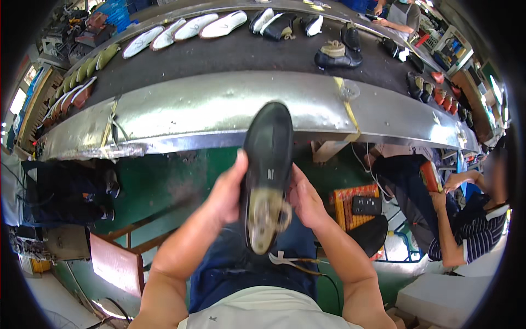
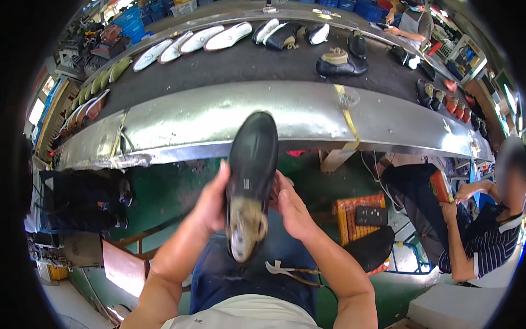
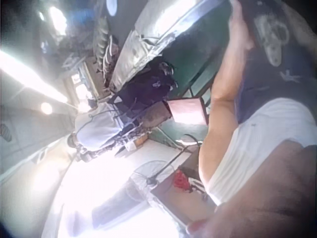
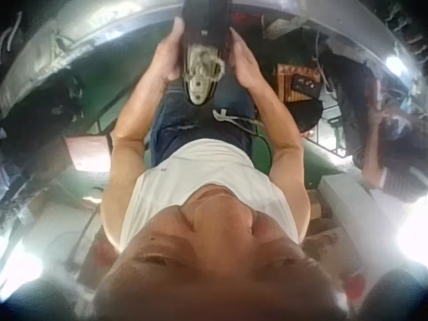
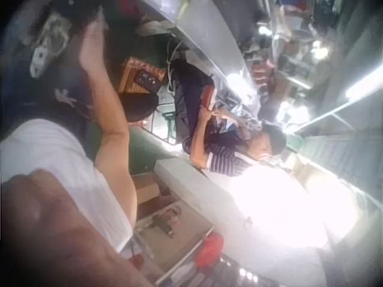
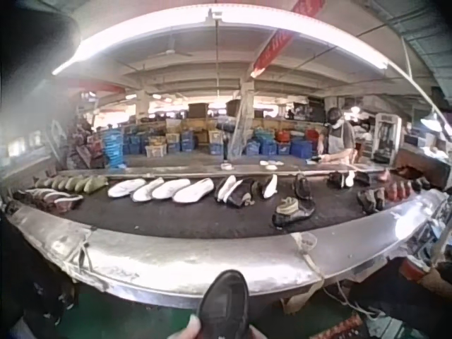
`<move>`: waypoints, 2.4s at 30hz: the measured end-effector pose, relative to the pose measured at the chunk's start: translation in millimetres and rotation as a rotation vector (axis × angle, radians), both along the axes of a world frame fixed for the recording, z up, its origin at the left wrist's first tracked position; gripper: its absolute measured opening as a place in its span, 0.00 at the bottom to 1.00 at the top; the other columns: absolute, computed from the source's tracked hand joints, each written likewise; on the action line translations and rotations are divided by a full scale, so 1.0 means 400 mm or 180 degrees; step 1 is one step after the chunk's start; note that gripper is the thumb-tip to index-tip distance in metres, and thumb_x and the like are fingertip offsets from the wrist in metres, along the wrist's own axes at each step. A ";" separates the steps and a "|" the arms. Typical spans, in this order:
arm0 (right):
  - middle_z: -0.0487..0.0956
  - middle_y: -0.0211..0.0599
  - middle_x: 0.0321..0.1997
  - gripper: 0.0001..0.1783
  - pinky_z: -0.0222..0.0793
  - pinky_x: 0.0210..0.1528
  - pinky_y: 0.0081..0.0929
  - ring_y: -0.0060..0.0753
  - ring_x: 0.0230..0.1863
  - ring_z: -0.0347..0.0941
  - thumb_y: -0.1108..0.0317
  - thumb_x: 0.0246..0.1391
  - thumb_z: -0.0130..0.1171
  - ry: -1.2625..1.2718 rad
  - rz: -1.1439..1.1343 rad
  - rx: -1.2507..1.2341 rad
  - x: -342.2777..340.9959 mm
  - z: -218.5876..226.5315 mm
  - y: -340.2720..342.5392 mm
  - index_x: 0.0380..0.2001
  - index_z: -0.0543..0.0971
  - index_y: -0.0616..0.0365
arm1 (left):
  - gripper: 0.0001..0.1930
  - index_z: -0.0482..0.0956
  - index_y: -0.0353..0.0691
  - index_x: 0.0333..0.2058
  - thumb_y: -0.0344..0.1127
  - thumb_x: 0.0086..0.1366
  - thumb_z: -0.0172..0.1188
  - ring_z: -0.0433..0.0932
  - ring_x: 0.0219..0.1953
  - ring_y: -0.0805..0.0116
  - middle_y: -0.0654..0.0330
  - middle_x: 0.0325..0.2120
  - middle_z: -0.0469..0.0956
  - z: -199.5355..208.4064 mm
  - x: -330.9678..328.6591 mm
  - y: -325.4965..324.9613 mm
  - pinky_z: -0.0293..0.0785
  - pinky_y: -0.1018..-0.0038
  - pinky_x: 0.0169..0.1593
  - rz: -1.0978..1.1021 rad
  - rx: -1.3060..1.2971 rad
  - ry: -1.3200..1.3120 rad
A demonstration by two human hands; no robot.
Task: The worker uses a hand tool to pull and secure the shoe upper onto the last, preparing the shoe for sole attachment.
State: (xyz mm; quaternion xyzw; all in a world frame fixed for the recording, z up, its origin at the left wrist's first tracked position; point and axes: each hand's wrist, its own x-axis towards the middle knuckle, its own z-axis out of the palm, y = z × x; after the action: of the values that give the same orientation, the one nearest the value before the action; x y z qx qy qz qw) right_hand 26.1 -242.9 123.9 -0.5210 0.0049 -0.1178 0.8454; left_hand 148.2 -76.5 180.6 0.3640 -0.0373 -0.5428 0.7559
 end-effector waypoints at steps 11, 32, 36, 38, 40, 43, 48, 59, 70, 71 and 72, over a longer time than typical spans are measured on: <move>0.73 0.48 0.63 0.25 0.73 0.57 0.32 0.40 0.61 0.74 0.64 0.66 0.58 0.0380 -0.0615 -0.2368 0.080 0.064 -0.213 0.63 0.70 0.64 | 0.46 0.59 0.26 0.67 0.40 0.55 0.73 0.73 0.61 0.45 0.39 0.59 0.72 0.033 0.268 -0.208 0.68 0.61 0.65 0.0930 0.2178 -0.4716; 0.68 0.60 0.68 0.26 0.58 0.70 0.48 0.61 0.68 0.64 0.64 0.62 0.58 0.1445 -0.2500 -0.4460 0.150 0.048 -0.892 0.60 0.69 0.66 | 0.27 0.77 0.35 0.56 0.51 0.69 0.60 0.79 0.52 0.50 0.47 0.50 0.81 -0.089 0.975 -1.068 0.73 0.68 0.58 0.0485 0.0879 -0.4806; 0.70 0.59 0.65 0.25 0.64 0.67 0.45 0.60 0.65 0.68 0.68 0.60 0.61 0.0286 -0.1769 -0.4714 0.407 0.250 -0.840 0.59 0.71 0.65 | 0.31 0.69 0.26 0.59 0.47 0.67 0.59 0.65 0.65 0.38 0.36 0.62 0.67 -0.124 1.224 -1.042 0.61 0.54 0.68 0.2893 0.2478 -0.5532; 0.72 0.58 0.63 0.26 0.65 0.66 0.43 0.59 0.64 0.69 0.67 0.58 0.64 -0.0061 -0.1405 -0.4726 0.610 0.286 -0.826 0.57 0.71 0.65 | 0.40 0.65 0.24 0.62 0.55 0.66 0.58 0.61 0.68 0.37 0.35 0.65 0.63 -0.135 1.292 -1.069 0.59 0.53 0.69 0.2465 0.3117 -0.4697; 0.72 0.59 0.62 0.27 0.66 0.65 0.44 0.62 0.63 0.69 0.62 0.60 0.63 -0.0439 -0.1460 -0.4810 0.834 0.249 -0.833 0.56 0.71 0.68 | 0.42 0.64 0.23 0.62 0.59 0.65 0.58 0.64 0.66 0.37 0.35 0.63 0.66 -0.144 1.344 -1.082 0.61 0.53 0.68 0.2348 0.3432 -0.4339; 0.71 0.66 0.59 0.31 0.61 0.68 0.45 0.63 0.64 0.66 0.55 0.63 0.57 0.0434 -0.1708 -0.4241 1.156 0.230 -0.775 0.55 0.69 0.75 | 0.37 0.80 0.25 0.48 0.63 0.65 0.58 0.84 0.43 0.47 0.44 0.39 0.84 -0.177 1.503 -0.990 0.80 0.56 0.50 0.1273 0.3770 -0.5135; 0.47 0.59 0.78 0.63 0.52 0.73 0.54 0.60 0.76 0.48 0.27 0.54 0.53 0.2743 -0.2048 -0.3357 1.438 0.153 -0.834 0.74 0.45 0.68 | 0.26 0.78 0.31 0.49 0.54 0.70 0.61 0.85 0.32 0.62 0.53 0.36 0.84 -0.039 1.424 -0.782 0.82 0.71 0.32 0.1291 0.1074 -0.2167; 0.67 0.62 0.66 0.48 0.68 0.63 0.47 0.55 0.61 0.73 0.44 0.54 0.58 0.2591 -0.1797 -0.2867 1.376 0.130 -0.737 0.67 0.61 0.70 | 0.29 0.73 0.21 0.55 0.44 0.67 0.62 0.77 0.48 0.61 0.47 0.46 0.79 -0.038 0.688 0.490 0.71 0.65 0.56 0.1498 0.3456 -0.4183; 0.82 0.40 0.53 0.33 0.69 0.57 0.24 0.26 0.52 0.74 0.65 0.51 0.58 0.0419 0.1414 -0.1429 0.517 0.225 -0.267 0.63 0.76 0.58 | 0.44 0.52 0.44 0.72 0.60 0.67 0.60 0.75 0.60 0.50 0.44 0.61 0.70 0.103 0.302 0.232 0.81 0.54 0.54 0.2003 -0.0067 -0.0665; 0.82 0.41 0.56 0.35 0.68 0.60 0.25 0.28 0.55 0.74 0.65 0.49 0.60 0.0273 0.1858 -0.1701 0.460 0.221 -0.226 0.64 0.76 0.57 | 0.42 0.56 0.44 0.71 0.57 0.66 0.64 0.76 0.59 0.49 0.44 0.59 0.72 0.096 0.268 0.241 0.80 0.52 0.56 0.2180 -0.0110 -0.0056; 0.80 0.43 0.59 0.37 0.66 0.64 0.26 0.29 0.57 0.74 0.65 0.48 0.62 0.0143 0.2225 -0.1853 0.396 0.228 -0.198 0.65 0.74 0.58 | 0.39 0.60 0.42 0.68 0.51 0.64 0.67 0.77 0.57 0.49 0.45 0.57 0.75 0.019 0.227 0.290 0.79 0.51 0.57 0.2140 0.0079 -0.0499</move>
State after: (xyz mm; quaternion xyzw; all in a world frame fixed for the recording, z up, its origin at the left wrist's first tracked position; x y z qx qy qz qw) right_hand 184.5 -322.2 215.0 -0.7097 -0.1863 0.1895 0.6525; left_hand 238.8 39.6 188.4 0.4057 0.0333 -0.2341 0.8829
